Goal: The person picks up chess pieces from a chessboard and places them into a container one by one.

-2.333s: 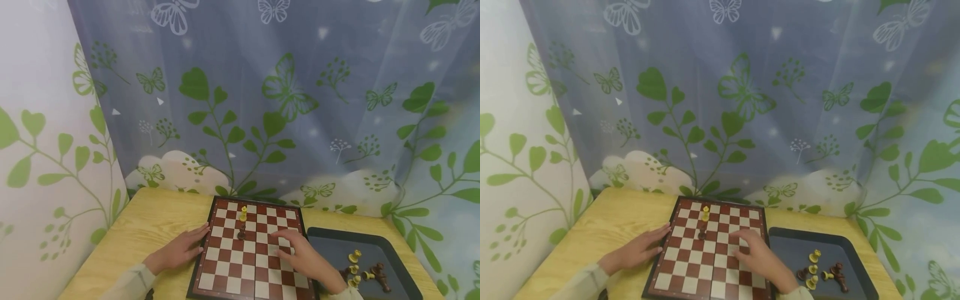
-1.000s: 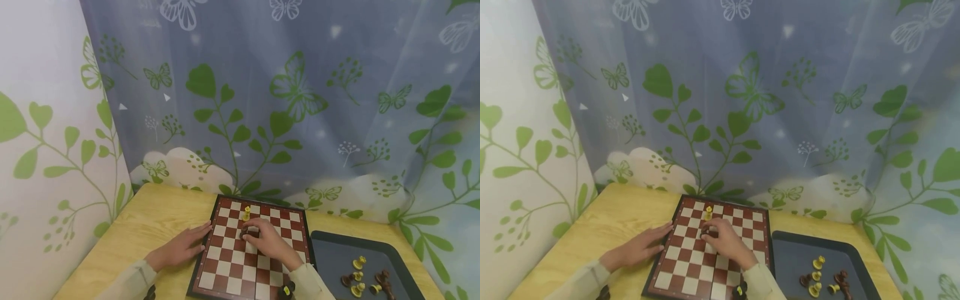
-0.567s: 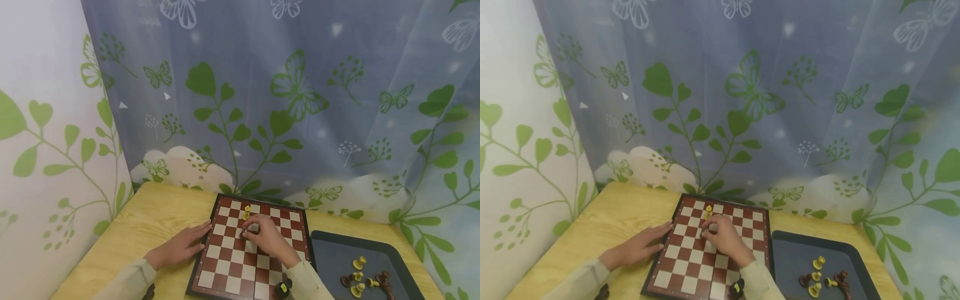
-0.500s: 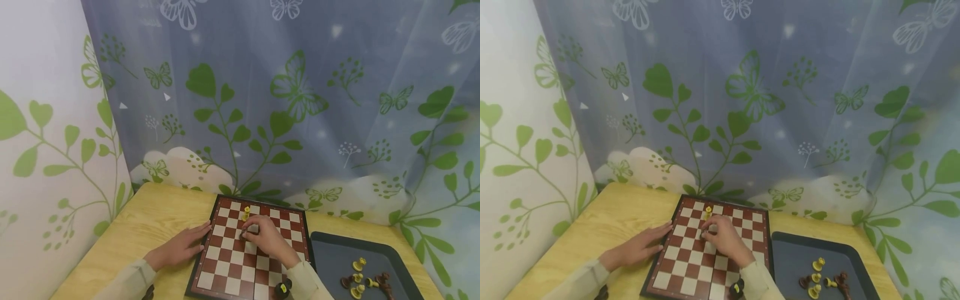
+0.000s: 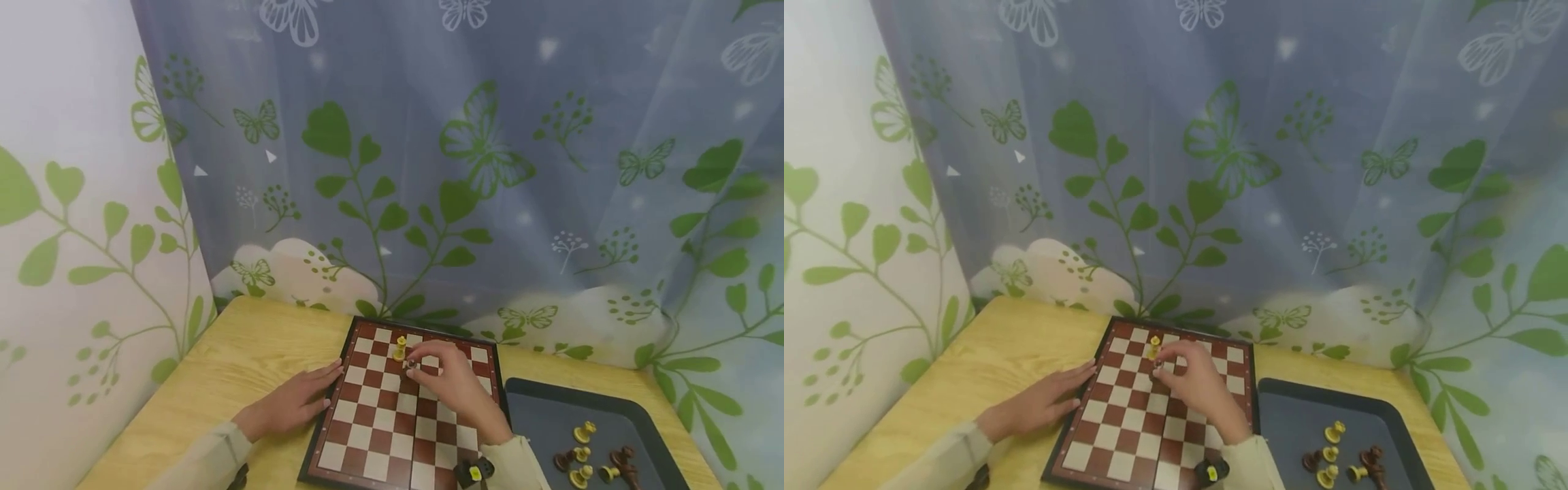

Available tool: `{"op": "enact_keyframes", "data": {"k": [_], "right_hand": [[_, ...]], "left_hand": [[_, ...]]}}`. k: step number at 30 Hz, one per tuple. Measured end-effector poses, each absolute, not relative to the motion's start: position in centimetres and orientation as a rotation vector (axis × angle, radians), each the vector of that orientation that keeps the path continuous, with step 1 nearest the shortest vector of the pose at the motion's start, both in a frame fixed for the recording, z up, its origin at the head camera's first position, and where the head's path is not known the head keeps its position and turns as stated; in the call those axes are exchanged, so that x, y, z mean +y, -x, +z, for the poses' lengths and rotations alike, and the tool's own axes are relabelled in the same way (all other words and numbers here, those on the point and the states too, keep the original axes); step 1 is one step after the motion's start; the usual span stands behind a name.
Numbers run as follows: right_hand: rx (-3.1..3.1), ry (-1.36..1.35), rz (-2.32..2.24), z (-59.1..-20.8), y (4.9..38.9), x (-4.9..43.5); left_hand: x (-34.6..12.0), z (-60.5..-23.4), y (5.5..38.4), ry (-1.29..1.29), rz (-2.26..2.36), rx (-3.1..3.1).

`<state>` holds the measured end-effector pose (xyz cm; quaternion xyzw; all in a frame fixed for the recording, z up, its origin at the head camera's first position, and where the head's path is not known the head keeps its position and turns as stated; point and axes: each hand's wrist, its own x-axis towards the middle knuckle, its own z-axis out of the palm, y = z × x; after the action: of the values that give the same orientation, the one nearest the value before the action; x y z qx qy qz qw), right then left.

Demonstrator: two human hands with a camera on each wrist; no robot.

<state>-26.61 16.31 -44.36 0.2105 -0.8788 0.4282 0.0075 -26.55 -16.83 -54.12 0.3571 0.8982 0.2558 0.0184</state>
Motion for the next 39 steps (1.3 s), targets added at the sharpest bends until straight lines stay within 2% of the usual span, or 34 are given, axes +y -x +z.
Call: {"op": "enact_keyframes", "data": {"k": [9, 15, 39], "right_hand": [[-2.705, -0.535, 1.290, -43.2, 24.7, 18.7], [-2.726, -0.411, 1.354, -43.2, 23.6, 21.4], [-2.788, -0.145, 1.128, -43.8, 21.0, 28.6]], "left_hand": [[-17.0, -53.6, 26.2, -1.109, 0.775, 2.816], [-16.8, -53.4, 25.9, -1.133, 0.777, 2.815], [-16.7, -53.7, 25.8, -1.154, 0.718, 2.861]]}}
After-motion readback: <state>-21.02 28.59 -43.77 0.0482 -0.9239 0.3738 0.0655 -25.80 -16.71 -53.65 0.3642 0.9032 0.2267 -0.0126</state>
